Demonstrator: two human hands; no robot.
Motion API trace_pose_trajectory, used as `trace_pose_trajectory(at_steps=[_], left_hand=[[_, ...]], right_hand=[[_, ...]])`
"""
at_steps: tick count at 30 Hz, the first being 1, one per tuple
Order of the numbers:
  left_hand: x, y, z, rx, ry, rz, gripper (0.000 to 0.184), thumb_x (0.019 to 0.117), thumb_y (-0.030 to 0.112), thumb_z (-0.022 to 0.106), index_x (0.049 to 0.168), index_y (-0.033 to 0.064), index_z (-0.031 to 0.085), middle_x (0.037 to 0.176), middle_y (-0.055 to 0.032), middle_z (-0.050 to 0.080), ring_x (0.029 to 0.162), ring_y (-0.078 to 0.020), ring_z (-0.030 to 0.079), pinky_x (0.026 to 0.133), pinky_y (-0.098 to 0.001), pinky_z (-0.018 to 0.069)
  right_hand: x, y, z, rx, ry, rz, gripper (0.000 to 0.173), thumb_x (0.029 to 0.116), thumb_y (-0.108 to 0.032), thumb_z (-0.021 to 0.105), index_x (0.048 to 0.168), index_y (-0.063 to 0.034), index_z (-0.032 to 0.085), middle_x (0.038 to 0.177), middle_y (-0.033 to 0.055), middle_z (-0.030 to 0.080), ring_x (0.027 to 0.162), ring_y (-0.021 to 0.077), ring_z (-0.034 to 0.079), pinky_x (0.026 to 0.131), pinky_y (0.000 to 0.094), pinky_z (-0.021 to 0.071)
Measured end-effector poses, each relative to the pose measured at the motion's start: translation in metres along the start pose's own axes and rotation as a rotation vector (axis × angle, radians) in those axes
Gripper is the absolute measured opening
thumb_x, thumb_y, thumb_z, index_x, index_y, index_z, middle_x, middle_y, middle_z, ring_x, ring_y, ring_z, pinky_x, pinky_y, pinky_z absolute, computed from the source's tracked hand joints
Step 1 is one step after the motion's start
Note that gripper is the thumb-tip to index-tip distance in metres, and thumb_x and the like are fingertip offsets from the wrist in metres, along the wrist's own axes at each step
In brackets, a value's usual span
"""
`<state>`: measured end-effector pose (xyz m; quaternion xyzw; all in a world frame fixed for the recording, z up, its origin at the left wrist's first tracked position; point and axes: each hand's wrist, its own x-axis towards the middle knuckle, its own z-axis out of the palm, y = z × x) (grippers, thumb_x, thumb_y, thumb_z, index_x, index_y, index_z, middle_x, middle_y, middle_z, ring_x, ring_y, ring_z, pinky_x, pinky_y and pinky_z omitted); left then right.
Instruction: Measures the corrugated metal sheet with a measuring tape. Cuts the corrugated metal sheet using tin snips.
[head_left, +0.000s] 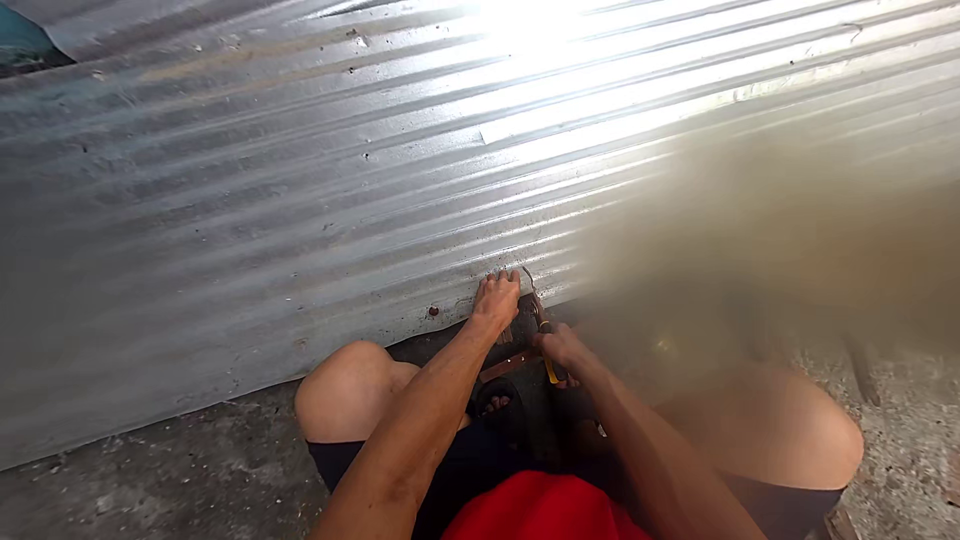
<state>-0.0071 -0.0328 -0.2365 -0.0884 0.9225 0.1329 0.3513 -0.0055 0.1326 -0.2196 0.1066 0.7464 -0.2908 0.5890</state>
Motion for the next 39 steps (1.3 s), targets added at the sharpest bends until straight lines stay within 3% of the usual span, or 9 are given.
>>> trace_pose_trajectory(at_steps=[4,8,10,13,16,20,25,31,39], left_hand=[[-0.021,-0.002,-0.052,0.094,-0.155,-0.008,0.101,0.0905,0.036,0.076,0.167,0.0174,0.013,0.146,-0.0318,0.052,0.14,-0.0522,0.043,0.117,-0.0659,0.0285],[-0.035,-0.042,-0.141,0.205,-0.079,0.092,0.061,0.0918,0.053,0.071,0.128,0.0048,0.061,0.097,-0.0181,0.07,0.095,-0.038,0.068,0.089,-0.0602,0.0497],[-0.037,-0.07,-0.133,0.212,0.18,0.216,0.052,0.0901,0.049,0.072,0.118,0.0058,0.065,0.089,-0.0146,0.07,0.086,-0.0339,0.069,0.093,-0.0565,0.0479],[-0.034,-0.093,-0.063,0.079,0.329,0.342,0.06,0.0855,0.034,0.079,0.134,0.0046,0.06,0.119,-0.0188,0.067,0.114,-0.0379,0.064,0.105,-0.0577,0.0452],[-0.025,-0.09,0.005,-0.017,0.382,0.341,0.03,0.101,0.007,0.053,0.129,0.0014,0.063,0.137,-0.0226,0.061,0.131,-0.0431,0.057,0.107,-0.0625,0.0437],[-0.017,-0.075,0.034,0.005,0.204,0.226,0.03,0.1099,0.013,0.04,0.132,0.005,0.058,0.155,-0.0211,0.047,0.144,-0.0492,0.041,0.11,-0.0673,0.0372],[0.0,-0.058,0.021,-0.02,-0.164,0.046,0.035,0.1093,0.029,0.041,0.13,0.0135,0.064,0.173,-0.0074,0.015,0.157,-0.0449,0.014,0.118,-0.0695,0.0214],[0.005,-0.064,-0.016,0.034,-0.309,0.293,0.035,0.1113,0.022,0.039,0.126,0.0067,0.067,0.161,-0.021,0.038,0.129,-0.0488,0.054,0.095,-0.0589,0.0496],[0.006,-0.066,-0.034,0.063,-0.351,0.377,0.031,0.1103,0.014,0.041,0.119,0.0011,0.068,0.149,-0.0218,0.051,0.116,-0.0428,0.063,0.09,-0.0552,0.051]], right_hand=[[0.002,0.001,0.002,0.018,0.031,0.019,0.023,0.0967,-0.025,0.061,0.105,-0.0038,0.064,0.091,0.0121,0.067,0.072,0.0216,0.068,0.067,0.0417,0.0586],[-0.002,-0.004,0.0,0.028,0.03,0.037,0.023,0.0969,-0.027,0.061,0.101,-0.0051,0.064,0.086,0.0098,0.068,0.067,0.0195,0.068,0.063,0.0396,0.0582],[-0.004,-0.003,0.001,0.022,0.015,0.053,0.023,0.0967,-0.027,0.06,0.101,-0.0047,0.064,0.085,0.0099,0.069,0.066,0.0194,0.068,0.061,0.039,0.0579],[-0.012,-0.011,-0.003,-0.028,0.012,0.057,0.023,0.0979,-0.026,0.059,0.1,-0.0035,0.064,0.083,0.0095,0.066,0.067,0.0184,0.064,0.062,0.0389,0.054],[-0.017,-0.013,-0.003,-0.087,0.05,0.011,0.027,0.1003,-0.026,0.057,0.101,-0.0007,0.065,0.09,0.0131,0.065,0.078,0.0226,0.064,0.072,0.0455,0.0525],[-0.009,-0.002,0.002,-0.087,0.105,-0.045,0.025,0.0996,-0.024,0.058,0.102,-0.0012,0.066,0.093,0.014,0.066,0.086,0.0247,0.065,0.079,0.0483,0.0518],[0.014,0.014,0.008,0.006,0.078,-0.041,0.023,0.0994,-0.026,0.057,0.1,-0.0041,0.063,0.079,0.0096,0.062,0.065,0.0194,0.061,0.062,0.041,0.0528],[-0.001,0.014,0.004,0.078,0.062,-0.053,0.027,0.0989,-0.03,0.06,0.11,-0.0054,0.064,0.082,0.0072,0.065,0.069,0.0163,0.065,0.067,0.0385,0.0557],[-0.019,0.013,0.016,-0.057,0.086,-0.06,0.032,0.1029,-0.032,0.055,0.116,-0.0041,0.062,0.094,0.0124,0.067,0.088,0.0248,0.067,0.082,0.0475,0.0537]])
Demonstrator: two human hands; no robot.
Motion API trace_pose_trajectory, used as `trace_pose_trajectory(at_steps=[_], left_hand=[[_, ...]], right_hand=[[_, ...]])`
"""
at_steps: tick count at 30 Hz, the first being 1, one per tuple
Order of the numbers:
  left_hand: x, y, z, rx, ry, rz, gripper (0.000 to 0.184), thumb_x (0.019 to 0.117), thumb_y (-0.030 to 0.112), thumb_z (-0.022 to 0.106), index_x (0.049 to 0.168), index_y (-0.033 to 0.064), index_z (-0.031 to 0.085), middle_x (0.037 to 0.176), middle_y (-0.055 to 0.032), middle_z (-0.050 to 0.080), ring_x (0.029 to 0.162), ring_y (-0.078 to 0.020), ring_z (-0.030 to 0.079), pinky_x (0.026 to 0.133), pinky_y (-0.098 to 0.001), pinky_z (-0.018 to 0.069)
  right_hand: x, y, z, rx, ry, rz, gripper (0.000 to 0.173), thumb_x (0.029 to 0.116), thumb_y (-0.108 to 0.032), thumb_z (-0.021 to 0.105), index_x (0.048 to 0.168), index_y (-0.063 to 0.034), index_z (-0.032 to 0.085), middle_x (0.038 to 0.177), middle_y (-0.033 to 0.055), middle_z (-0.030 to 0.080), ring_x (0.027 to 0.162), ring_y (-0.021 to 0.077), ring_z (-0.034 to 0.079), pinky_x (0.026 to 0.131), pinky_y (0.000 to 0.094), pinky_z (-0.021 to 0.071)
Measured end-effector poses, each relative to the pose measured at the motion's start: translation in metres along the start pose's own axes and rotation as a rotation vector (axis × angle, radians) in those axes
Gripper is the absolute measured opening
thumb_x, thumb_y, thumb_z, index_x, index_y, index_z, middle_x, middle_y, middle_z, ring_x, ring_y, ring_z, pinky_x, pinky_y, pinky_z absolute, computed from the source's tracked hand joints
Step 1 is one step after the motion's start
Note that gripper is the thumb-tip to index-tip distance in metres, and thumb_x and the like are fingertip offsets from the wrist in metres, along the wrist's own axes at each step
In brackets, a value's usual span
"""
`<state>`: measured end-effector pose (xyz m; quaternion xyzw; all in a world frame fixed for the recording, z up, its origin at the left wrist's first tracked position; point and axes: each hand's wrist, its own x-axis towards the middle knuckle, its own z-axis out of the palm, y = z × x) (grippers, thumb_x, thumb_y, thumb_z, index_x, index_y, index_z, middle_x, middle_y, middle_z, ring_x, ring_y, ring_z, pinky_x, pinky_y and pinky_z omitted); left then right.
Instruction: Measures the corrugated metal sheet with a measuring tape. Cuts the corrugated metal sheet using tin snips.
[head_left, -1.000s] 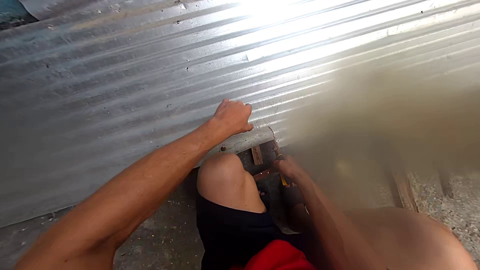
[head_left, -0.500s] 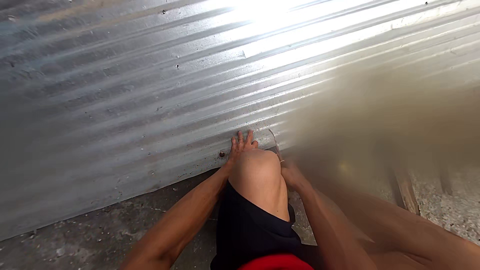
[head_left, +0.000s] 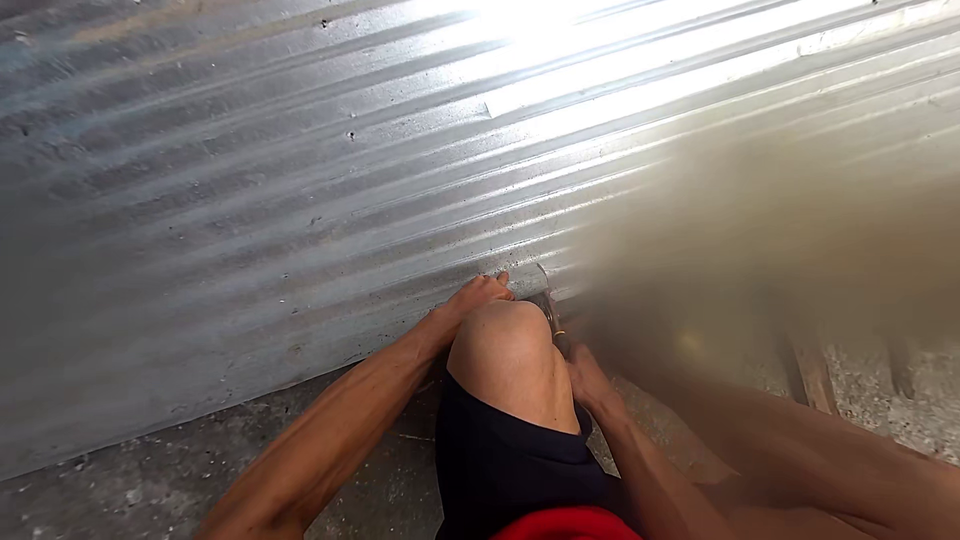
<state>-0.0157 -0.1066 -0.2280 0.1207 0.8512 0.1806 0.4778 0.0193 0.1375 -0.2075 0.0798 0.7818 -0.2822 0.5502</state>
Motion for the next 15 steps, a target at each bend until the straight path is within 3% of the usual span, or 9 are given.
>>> trace_pose_trajectory(at_steps=[2,3,4,5,6,9,12,15], left_hand=[[0.0,-0.001,0.001,0.018,0.037,0.022,0.03,0.1099,0.013,0.041,0.112,0.0003,0.069,0.145,-0.0219,0.054,0.112,-0.042,0.065,0.088,-0.0548,0.0519],[-0.001,0.0,0.002,0.023,0.04,0.025,0.03,0.1095,0.013,0.042,0.111,0.0007,0.069,0.143,-0.0215,0.055,0.111,-0.0415,0.065,0.088,-0.0546,0.0521],[-0.003,0.0,0.001,0.022,0.026,0.019,0.03,0.1095,0.013,0.042,0.112,0.0007,0.069,0.145,-0.0214,0.055,0.112,-0.042,0.065,0.088,-0.0549,0.0518],[-0.003,0.001,-0.002,0.02,-0.002,0.004,0.03,0.1099,0.013,0.042,0.114,0.0008,0.069,0.148,-0.0212,0.052,0.115,-0.0427,0.063,0.089,-0.0553,0.0511],[-0.002,0.003,-0.005,0.021,-0.036,-0.014,0.031,0.1105,0.014,0.04,0.117,0.0012,0.068,0.151,-0.0209,0.049,0.118,-0.0432,0.062,0.09,-0.0555,0.0503],[-0.001,0.008,-0.008,0.028,-0.114,-0.05,0.033,0.1118,0.016,0.037,0.126,0.0023,0.064,0.159,-0.0201,0.041,0.125,-0.0445,0.057,0.093,-0.0558,0.0489],[-0.002,0.006,-0.007,0.031,-0.09,-0.042,0.031,0.1109,0.015,0.04,0.122,0.0025,0.066,0.158,-0.0207,0.042,0.123,-0.0441,0.059,0.09,-0.0551,0.0499],[-0.001,0.008,-0.008,0.031,-0.097,-0.055,0.03,0.1101,0.016,0.043,0.123,0.0034,0.067,0.161,-0.0204,0.039,0.124,-0.0449,0.058,0.091,-0.056,0.0505]], right_hand=[[-0.002,-0.008,0.001,-0.121,0.03,0.016,0.037,0.1042,-0.039,0.055,0.116,-0.005,0.065,0.102,0.0149,0.069,0.097,0.0277,0.068,0.087,0.0492,0.0536],[-0.001,-0.007,0.006,-0.204,0.069,0.033,0.044,0.1031,-0.043,0.055,0.121,-0.0043,0.066,0.113,0.0186,0.068,0.108,0.0323,0.066,0.092,0.0519,0.0528],[0.0,-0.005,0.01,-0.25,0.094,0.051,0.052,0.1023,-0.044,0.055,0.131,-0.002,0.064,0.129,0.0237,0.061,0.122,0.0381,0.059,0.1,0.0547,0.0492],[0.002,-0.002,0.014,-0.27,0.122,0.048,0.056,0.1016,-0.045,0.054,0.136,-0.0016,0.061,0.135,0.0254,0.056,0.127,0.0401,0.055,0.103,0.0547,0.0477],[0.004,0.001,0.016,-0.266,0.138,0.033,0.057,0.1019,-0.046,0.052,0.137,-0.0021,0.06,0.134,0.0244,0.058,0.124,0.0391,0.058,0.102,0.0535,0.049],[0.001,0.002,0.015,-0.259,0.104,0.013,0.052,0.103,-0.047,0.048,0.129,-0.0044,0.062,0.11,0.0183,0.071,0.106,0.0344,0.07,0.09,0.0538,0.0538],[-0.005,-0.017,0.002,-0.235,0.006,0.081,0.048,0.1037,-0.041,0.052,0.135,-0.0054,0.054,0.11,0.017,0.07,0.107,0.0325,0.069,0.093,0.0521,0.0526],[0.005,-0.027,-0.02,-0.08,-0.064,0.078,0.037,0.0995,-0.028,0.058,0.129,-0.0054,0.054,0.103,0.0147,0.067,0.091,0.0268,0.069,0.081,0.0487,0.0565]])
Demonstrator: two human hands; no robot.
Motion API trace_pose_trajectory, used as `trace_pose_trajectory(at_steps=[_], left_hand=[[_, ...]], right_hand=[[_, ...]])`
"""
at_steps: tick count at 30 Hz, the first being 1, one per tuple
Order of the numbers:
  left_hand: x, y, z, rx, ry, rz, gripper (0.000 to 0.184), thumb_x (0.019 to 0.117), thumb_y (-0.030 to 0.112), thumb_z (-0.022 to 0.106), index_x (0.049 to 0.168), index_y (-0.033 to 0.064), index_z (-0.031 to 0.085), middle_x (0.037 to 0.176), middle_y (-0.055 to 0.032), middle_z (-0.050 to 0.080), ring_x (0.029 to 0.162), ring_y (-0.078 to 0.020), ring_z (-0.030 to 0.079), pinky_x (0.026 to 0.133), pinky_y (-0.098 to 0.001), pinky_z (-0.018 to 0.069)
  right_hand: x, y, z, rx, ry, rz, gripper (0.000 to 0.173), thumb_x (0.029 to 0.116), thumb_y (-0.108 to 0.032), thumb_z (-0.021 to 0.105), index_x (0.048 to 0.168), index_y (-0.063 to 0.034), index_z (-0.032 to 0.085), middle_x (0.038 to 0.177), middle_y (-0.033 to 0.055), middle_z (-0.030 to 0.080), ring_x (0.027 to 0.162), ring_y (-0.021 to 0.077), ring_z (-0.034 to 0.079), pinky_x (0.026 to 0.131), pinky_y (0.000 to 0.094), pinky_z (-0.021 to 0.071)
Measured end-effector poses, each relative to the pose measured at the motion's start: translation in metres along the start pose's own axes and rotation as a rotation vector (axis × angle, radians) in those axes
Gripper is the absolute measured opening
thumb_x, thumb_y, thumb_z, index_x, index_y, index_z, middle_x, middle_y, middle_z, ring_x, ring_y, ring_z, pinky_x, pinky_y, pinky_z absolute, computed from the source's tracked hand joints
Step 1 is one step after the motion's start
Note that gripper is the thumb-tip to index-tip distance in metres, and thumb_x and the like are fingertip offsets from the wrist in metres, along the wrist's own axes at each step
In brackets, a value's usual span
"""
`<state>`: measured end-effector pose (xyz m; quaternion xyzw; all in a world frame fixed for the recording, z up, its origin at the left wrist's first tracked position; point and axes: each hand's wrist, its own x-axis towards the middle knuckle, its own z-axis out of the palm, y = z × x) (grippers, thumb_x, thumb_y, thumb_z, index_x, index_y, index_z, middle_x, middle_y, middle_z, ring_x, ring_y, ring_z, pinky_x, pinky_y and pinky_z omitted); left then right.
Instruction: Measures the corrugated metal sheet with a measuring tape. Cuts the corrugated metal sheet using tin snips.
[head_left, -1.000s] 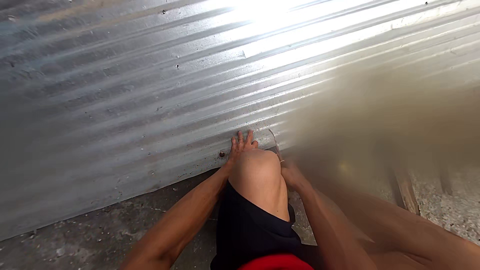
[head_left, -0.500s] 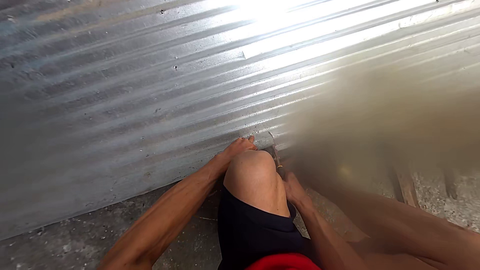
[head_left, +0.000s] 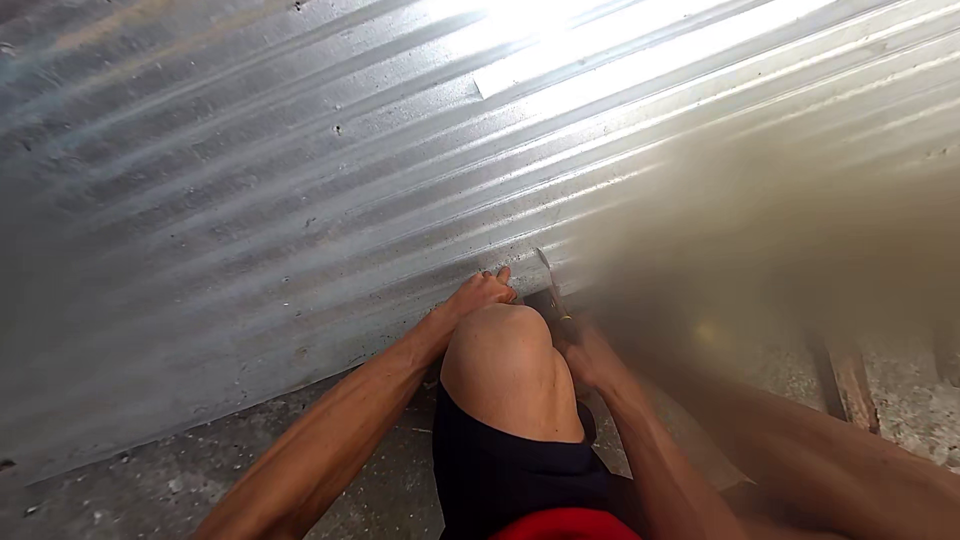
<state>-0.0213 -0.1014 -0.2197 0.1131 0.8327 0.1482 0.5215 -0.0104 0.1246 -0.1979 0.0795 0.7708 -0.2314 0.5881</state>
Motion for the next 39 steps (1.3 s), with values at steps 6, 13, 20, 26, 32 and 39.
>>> trace_pose_trajectory(at_steps=[6,13,20,26,32,39], left_hand=[[0.0,-0.003,0.002,0.037,0.042,0.025,0.025,0.1079,0.017,0.048,0.116,0.0056,0.069,0.158,-0.0178,0.043,0.118,-0.0412,0.062,0.085,-0.0531,0.0522],[0.003,-0.004,0.0,0.029,0.022,0.046,0.027,0.1088,0.017,0.047,0.117,0.0035,0.069,0.16,-0.0207,0.039,0.121,-0.044,0.059,0.087,-0.0546,0.0515],[0.004,-0.004,0.008,0.028,0.063,0.052,0.031,0.1105,0.013,0.039,0.116,0.0023,0.068,0.156,-0.023,0.043,0.12,-0.0454,0.06,0.088,-0.0558,0.0518],[0.009,-0.008,0.013,0.043,0.11,0.064,0.029,0.1092,0.013,0.042,0.113,0.0045,0.07,0.146,-0.0215,0.053,0.111,-0.0401,0.064,0.086,-0.0511,0.0518],[0.009,-0.01,0.016,0.01,0.169,0.088,0.026,0.1082,0.013,0.046,0.105,0.004,0.07,0.147,-0.0222,0.053,0.105,-0.0414,0.066,0.081,-0.0531,0.0538],[-0.004,-0.013,0.015,0.0,0.296,0.162,0.023,0.1044,0.017,0.054,0.096,0.0064,0.073,0.121,-0.0182,0.066,0.092,-0.0333,0.069,0.077,-0.0484,0.0547]], right_hand=[[0.032,0.024,0.017,0.1,0.101,-0.166,0.066,0.0893,-0.025,0.063,0.151,-0.0072,0.049,0.142,0.0268,0.049,0.131,0.041,0.049,0.108,0.0537,0.0425],[0.052,0.035,0.021,0.422,-0.064,-0.252,0.089,0.0776,-0.018,0.066,0.159,-0.0077,0.03,0.142,0.0171,0.055,0.125,0.0203,0.059,0.102,0.04,0.0509],[0.043,0.029,0.014,0.362,-0.087,-0.141,0.075,0.0674,-0.021,0.073,0.138,-0.0058,0.052,0.115,0.0131,0.066,0.101,0.0197,0.066,0.087,0.0414,0.0553],[0.042,0.014,0.01,0.06,0.056,-0.113,0.049,0.0746,-0.03,0.077,0.115,-0.0062,0.064,0.098,0.0106,0.068,0.09,0.0231,0.067,0.081,0.0481,0.0546],[0.043,0.019,0.005,-0.047,0.107,-0.149,0.047,0.0772,-0.03,0.076,0.115,-0.005,0.064,0.095,0.0119,0.068,0.088,0.0252,0.066,0.08,0.05,0.0532],[0.028,0.008,0.002,-0.076,0.127,-0.136,0.031,0.0906,-0.019,0.067,0.117,-0.002,0.065,0.099,0.0155,0.068,0.093,0.0282,0.067,0.085,0.0504,0.0533]])
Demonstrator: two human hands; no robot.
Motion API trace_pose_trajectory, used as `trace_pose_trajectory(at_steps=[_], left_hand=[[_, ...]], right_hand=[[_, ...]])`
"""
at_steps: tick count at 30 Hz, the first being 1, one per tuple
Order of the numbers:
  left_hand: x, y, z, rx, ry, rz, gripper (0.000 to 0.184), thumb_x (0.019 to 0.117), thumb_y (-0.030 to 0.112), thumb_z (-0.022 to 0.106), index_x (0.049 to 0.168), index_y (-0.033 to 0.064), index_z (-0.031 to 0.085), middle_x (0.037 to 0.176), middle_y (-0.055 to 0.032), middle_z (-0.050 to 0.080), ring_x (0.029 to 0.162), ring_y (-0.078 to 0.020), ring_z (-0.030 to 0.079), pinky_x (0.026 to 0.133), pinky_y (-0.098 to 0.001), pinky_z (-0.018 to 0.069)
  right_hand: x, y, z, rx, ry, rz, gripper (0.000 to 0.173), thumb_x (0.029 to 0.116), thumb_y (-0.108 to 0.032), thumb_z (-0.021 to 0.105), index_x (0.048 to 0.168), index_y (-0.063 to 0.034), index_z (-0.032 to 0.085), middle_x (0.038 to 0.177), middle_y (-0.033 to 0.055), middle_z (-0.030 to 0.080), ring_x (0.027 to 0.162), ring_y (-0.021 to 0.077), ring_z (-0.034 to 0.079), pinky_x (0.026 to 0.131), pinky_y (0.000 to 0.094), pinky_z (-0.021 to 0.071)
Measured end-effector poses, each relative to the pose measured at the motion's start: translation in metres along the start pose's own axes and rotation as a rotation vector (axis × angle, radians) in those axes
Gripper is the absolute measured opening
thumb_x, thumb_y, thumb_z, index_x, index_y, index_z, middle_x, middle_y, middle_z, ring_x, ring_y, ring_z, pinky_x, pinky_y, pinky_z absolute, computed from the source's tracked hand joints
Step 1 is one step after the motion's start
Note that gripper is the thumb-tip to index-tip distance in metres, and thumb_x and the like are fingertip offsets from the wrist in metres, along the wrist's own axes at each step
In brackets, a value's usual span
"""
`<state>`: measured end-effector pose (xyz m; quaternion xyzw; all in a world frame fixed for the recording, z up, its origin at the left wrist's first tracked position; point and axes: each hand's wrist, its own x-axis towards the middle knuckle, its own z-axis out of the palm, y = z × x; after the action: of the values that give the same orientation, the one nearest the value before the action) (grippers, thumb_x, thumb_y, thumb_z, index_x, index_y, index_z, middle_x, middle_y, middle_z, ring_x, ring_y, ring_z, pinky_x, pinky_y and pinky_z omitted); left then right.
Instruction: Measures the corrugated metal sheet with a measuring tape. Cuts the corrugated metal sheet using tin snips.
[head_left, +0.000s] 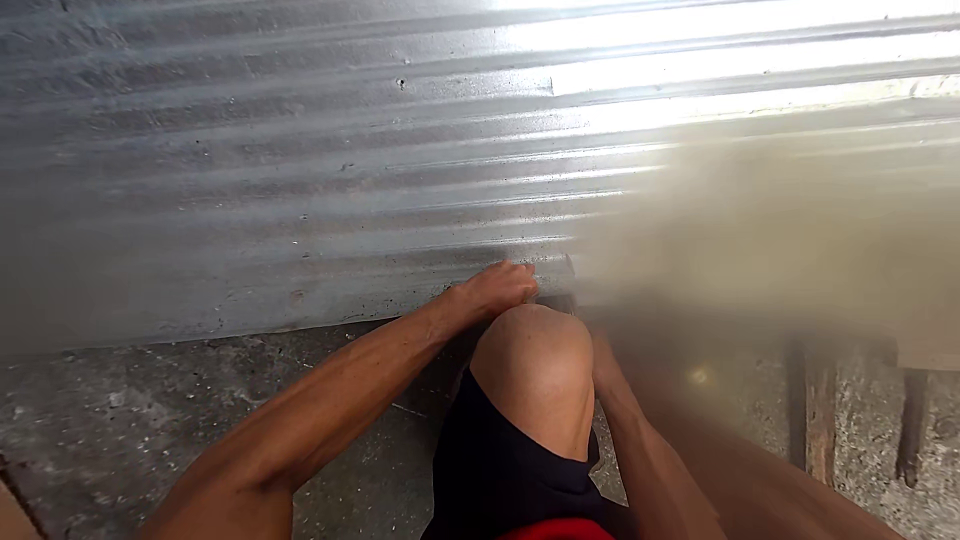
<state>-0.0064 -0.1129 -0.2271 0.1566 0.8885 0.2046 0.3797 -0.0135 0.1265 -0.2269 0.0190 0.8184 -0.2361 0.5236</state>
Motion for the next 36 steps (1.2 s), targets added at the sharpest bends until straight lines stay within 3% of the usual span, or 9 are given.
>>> trace_pose_trajectory(at_steps=[3,8,13,16,20,22,26,31,36], left_hand=[[0.0,-0.001,-0.002,-0.002,-0.004,0.017,0.018,0.1025,0.015,0.057,0.097,0.0074,0.072,0.113,-0.0166,0.067,0.091,-0.0317,0.068,0.077,-0.0471,0.054],[-0.001,0.001,-0.001,0.005,-0.026,0.009,0.014,0.0999,0.011,0.058,0.1,0.0083,0.072,0.109,-0.0158,0.068,0.094,-0.0316,0.068,0.078,-0.0469,0.0533],[-0.002,0.003,-0.005,-0.01,-0.029,0.003,0.016,0.1018,0.01,0.057,0.103,0.0074,0.073,0.117,-0.0162,0.067,0.096,-0.0317,0.068,0.083,-0.0477,0.0534],[-0.001,-0.003,-0.005,-0.021,-0.016,0.007,0.018,0.1026,0.007,0.052,0.103,0.0038,0.07,0.12,-0.0192,0.066,0.098,-0.0357,0.068,0.082,-0.0511,0.0537],[-0.001,-0.003,-0.006,-0.057,-0.026,0.029,0.018,0.1043,0.005,0.048,0.102,-0.0017,0.065,0.119,-0.025,0.062,0.1,-0.0424,0.066,0.085,-0.0565,0.0523],[0.0,-0.003,-0.006,-0.06,-0.021,0.026,0.019,0.105,0.006,0.048,0.103,-0.0033,0.065,0.119,-0.0266,0.062,0.101,-0.0443,0.065,0.086,-0.058,0.0523],[0.001,-0.002,0.001,-0.043,0.003,0.038,0.02,0.105,0.006,0.048,0.103,-0.0039,0.065,0.119,-0.0277,0.062,0.1,-0.0455,0.066,0.083,-0.0585,0.0531],[-0.002,-0.002,-0.004,-0.038,0.001,0.046,0.02,0.1048,0.004,0.046,0.104,-0.0036,0.065,0.119,-0.0272,0.062,0.099,-0.0441,0.066,0.083,-0.0575,0.0529],[-0.002,0.002,0.002,-0.028,-0.008,0.055,0.019,0.1041,0.002,0.047,0.103,-0.0041,0.064,0.118,-0.0274,0.062,0.1,-0.0446,0.066,0.083,-0.0576,0.053]], right_hand=[[-0.005,-0.009,-0.002,-0.003,0.022,0.016,0.025,0.0902,-0.014,0.065,0.112,-0.002,0.066,0.095,0.0148,0.068,0.09,0.0273,0.067,0.081,0.0497,0.0536],[-0.011,-0.034,-0.021,-0.022,-0.059,0.068,0.015,0.0948,-0.019,0.063,0.087,-0.0063,0.064,0.075,0.0077,0.062,0.069,0.0207,0.062,0.064,0.0444,0.0507],[-0.007,-0.006,-0.011,0.348,-0.127,0.018,0.01,0.0902,-0.013,0.064,0.096,-0.0052,0.066,0.078,0.0063,0.065,0.07,0.0155,0.064,0.066,0.0375,0.0547],[-0.007,0.004,-0.015,0.546,-0.241,0.102,0.032,0.0765,-0.015,0.068,0.106,-0.0042,0.064,0.083,0.0094,0.068,0.071,0.0178,0.067,0.064,0.0379,0.0568],[-0.013,0.016,-0.019,0.605,-0.307,0.144,0.05,0.0762,-0.009,0.065,0.125,-0.0076,0.055,0.091,0.0094,0.068,0.075,0.0185,0.067,0.062,0.0373,0.0568],[-0.014,0.014,-0.018,0.692,-0.327,0.113,0.041,0.0821,-0.004,0.064,0.122,-0.0055,0.057,0.091,0.0102,0.07,0.077,0.0179,0.069,0.066,0.0365,0.0594],[-0.016,0.019,-0.008,0.872,-0.397,0.085,0.044,0.0756,-0.006,0.062,0.119,-0.008,0.054,0.088,0.0082,0.07,0.076,0.0161,0.07,0.067,0.036,0.0598],[-0.023,0.016,0.0,0.914,-0.363,0.029,0.042,0.084,-0.008,0.057,0.126,-0.0073,0.05,0.09,0.0062,0.071,0.078,0.0122,0.071,0.071,0.0318,0.0604],[-0.027,0.023,0.003,0.923,-0.314,0.141,0.033,0.083,-0.013,0.053,0.116,-0.0091,0.054,0.08,0.0046,0.068,0.069,0.0115,0.068,0.061,0.0309,0.058]])
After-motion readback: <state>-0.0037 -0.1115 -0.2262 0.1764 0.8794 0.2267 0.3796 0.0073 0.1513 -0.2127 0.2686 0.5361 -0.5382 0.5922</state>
